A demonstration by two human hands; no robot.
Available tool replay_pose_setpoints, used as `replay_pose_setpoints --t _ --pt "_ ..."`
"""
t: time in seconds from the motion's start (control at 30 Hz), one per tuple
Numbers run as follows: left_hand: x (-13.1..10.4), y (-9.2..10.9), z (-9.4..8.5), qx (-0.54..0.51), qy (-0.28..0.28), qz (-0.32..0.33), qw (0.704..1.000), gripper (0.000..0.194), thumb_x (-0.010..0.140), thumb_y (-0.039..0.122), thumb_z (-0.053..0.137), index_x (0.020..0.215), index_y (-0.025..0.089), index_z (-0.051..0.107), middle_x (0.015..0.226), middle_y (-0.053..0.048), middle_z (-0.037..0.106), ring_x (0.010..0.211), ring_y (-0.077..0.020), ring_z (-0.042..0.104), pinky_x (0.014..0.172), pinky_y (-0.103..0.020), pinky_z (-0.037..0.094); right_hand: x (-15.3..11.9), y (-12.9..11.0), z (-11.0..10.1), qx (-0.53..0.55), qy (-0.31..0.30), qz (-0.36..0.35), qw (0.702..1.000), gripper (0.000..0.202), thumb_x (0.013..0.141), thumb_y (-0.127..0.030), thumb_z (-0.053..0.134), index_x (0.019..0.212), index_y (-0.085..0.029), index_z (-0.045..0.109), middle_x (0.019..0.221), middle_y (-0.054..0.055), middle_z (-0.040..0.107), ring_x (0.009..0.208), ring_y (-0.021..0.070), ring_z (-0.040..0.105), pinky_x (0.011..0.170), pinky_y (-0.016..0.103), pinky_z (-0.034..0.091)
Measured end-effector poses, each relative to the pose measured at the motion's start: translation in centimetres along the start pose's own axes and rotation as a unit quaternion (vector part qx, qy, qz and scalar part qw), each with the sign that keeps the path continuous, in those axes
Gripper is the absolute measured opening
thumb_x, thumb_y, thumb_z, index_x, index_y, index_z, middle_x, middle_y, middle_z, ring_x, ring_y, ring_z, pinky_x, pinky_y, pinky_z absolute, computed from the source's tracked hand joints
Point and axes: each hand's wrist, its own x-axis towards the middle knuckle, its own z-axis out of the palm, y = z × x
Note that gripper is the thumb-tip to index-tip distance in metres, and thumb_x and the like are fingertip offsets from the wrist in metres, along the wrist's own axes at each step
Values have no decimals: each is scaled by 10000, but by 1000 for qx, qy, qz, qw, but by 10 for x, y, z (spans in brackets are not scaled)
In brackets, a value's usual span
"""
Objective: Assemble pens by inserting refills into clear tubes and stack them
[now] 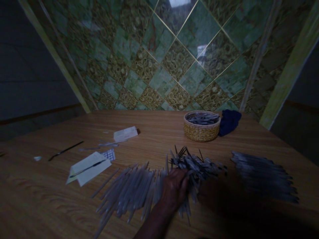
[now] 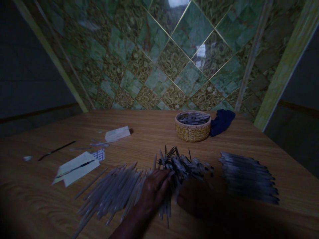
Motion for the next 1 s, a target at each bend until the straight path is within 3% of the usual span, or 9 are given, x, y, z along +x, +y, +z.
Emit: replay_pose_setpoints --t 0.1,0.17,0.2,0.27,0.33,0.37,0.43,0.77,1.0 --pt "0 -1 -1 -19 10 -16 1000 197 865 173 480 1003 135 615 839 -90 672 786 -190 610 696 -293 486 6 6 -18 88 19 101 991 135 820 -160 480 780 -194 605 762 32 653 700 141 590 626 245 443" --pt "0 -1 -1 -29 15 -29 999 190 866 173 482 993 141 621 838 -82 673 783 -182 613 701 -284 486 9 11 -30 166 96 201 961 171 845 -188 430 831 -187 600 787 41 663 710 146 609 620 243 450" --pt "0 -1 -1 -33 16 -36 999 188 867 173 483 988 145 625 836 -79 674 781 -179 614 701 -280 485 10 13 -35 238 152 256 925 153 839 -217 445 833 -185 595 768 37 664 689 147 615 600 240 454" --pt "0 -1 -2 -39 13 -45 998 185 867 174 486 982 151 630 834 -74 675 781 -176 616 700 -273 484 13 16 -42 407 263 345 803 104 778 -281 533 780 -186 575 681 15 656 598 145 610 544 238 450" --pt "0 0 -2 -43 11 -47 998 181 865 177 492 977 153 632 833 -73 675 777 -175 616 697 -271 482 15 17 -46 521 330 375 692 128 700 -305 601 721 -190 549 587 -3 632 515 140 582 501 241 435" --pt "0 0 -2 -44 10 -46 998 180 864 179 494 976 154 633 833 -72 675 775 -175 616 696 -272 481 17 17 -47 554 345 376 658 144 673 -305 621 707 -190 542 558 -6 626 495 137 573 492 241 430" --pt "0 1 -3 -45 5 -47 998 179 864 185 494 973 155 632 833 -73 674 776 -177 616 697 -275 480 19 17 -47 587 360 375 621 163 644 -304 647 690 -189 541 524 -7 619 486 134 566 490 238 424" --pt "1 7 -2 -51 -39 -49 997 172 878 204 463 865 155 627 764 -74 656 755 -184 594 661 -270 454 18 16 -37 611 341 367 613 178 661 -295 678 723 -178 559 522 -19 617 482 119 557 484 216 423" --pt "-3 2 5 -47 -38 -32 998 189 870 208 459 905 150 635 744 -75 652 725 -179 585 650 -275 448 15 11 -38 566 324 367 663 131 683 -275 653 713 -175 574 522 -22 604 481 115 549 477 209 409"
